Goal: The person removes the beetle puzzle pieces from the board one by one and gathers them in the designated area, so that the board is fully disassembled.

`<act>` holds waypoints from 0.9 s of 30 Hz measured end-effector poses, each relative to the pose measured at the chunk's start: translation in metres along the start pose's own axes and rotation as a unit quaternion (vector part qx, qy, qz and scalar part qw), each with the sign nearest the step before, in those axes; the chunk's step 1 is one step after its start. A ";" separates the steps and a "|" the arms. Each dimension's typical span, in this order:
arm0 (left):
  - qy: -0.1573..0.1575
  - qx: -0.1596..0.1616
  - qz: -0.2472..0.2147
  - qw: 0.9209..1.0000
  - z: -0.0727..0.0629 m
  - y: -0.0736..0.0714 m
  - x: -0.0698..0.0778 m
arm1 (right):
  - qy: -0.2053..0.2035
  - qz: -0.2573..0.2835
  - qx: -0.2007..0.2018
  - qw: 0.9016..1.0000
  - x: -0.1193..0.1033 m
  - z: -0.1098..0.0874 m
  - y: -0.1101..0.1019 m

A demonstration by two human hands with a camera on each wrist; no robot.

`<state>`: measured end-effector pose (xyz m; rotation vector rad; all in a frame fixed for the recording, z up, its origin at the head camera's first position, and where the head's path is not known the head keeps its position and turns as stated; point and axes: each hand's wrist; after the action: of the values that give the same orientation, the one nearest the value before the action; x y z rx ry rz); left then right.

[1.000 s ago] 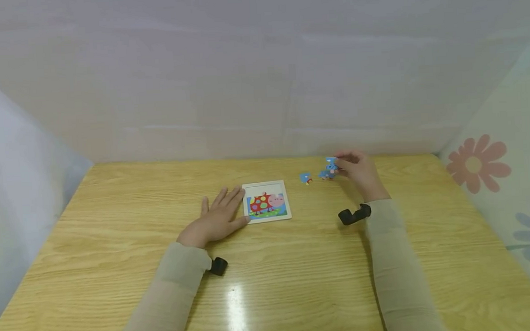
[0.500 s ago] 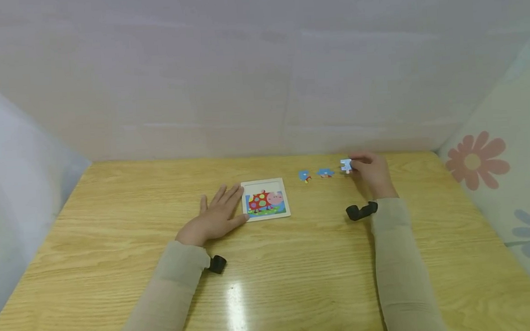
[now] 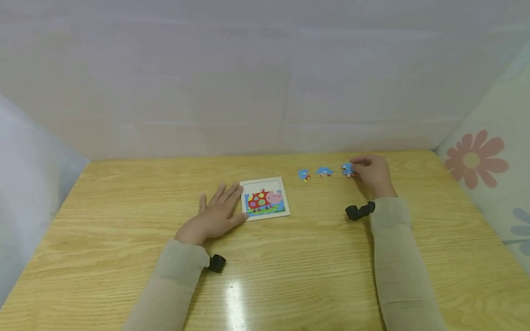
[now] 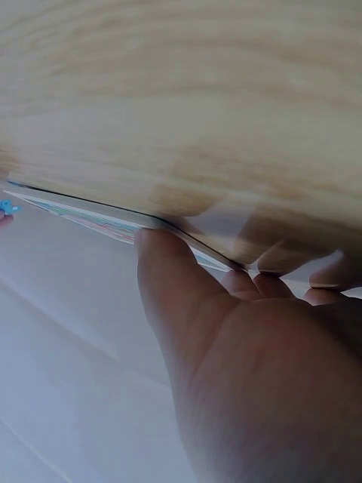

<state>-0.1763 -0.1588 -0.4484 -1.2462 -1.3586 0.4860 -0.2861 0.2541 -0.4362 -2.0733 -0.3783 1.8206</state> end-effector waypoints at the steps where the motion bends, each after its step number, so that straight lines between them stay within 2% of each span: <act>1: -0.001 0.000 0.001 1.000 0.000 0.000 0.000 | 0.000 0.000 -0.001 1.000 0.000 -0.001 0.001; 9: -0.004 -0.005 0.002 1.000 0.000 -0.001 0.001 | -0.017 -0.044 0.010 0.999 0.001 -0.001 0.005; 14: -0.003 -0.008 0.000 1.000 0.000 -0.001 0.001 | -0.018 -0.047 0.016 0.999 -0.001 0.000 0.007; 18: -0.001 -0.006 -0.003 1.000 0.000 -0.001 0.001 | -0.041 -0.041 0.025 0.998 -0.010 -0.001 0.014; 21: -0.001 -0.005 -0.002 1.000 0.000 0.000 0.000 | -0.066 -0.024 0.006 0.998 -0.020 -0.004 0.024; 27: -0.001 -0.003 0.002 1.000 0.001 0.001 -0.001 | -0.112 -0.019 -0.069 0.991 -0.042 -0.017 0.052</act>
<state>-0.1768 -0.1593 -0.4500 -1.2542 -1.3595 0.4860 -0.2770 0.1880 -0.4189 -1.9386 -0.6147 2.0628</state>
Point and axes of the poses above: each hand's wrist, its own z-axis towards the middle knuckle, its own y-axis out of the palm, x = y × z, and after that the axes turned 2 degrees about z, right-handed
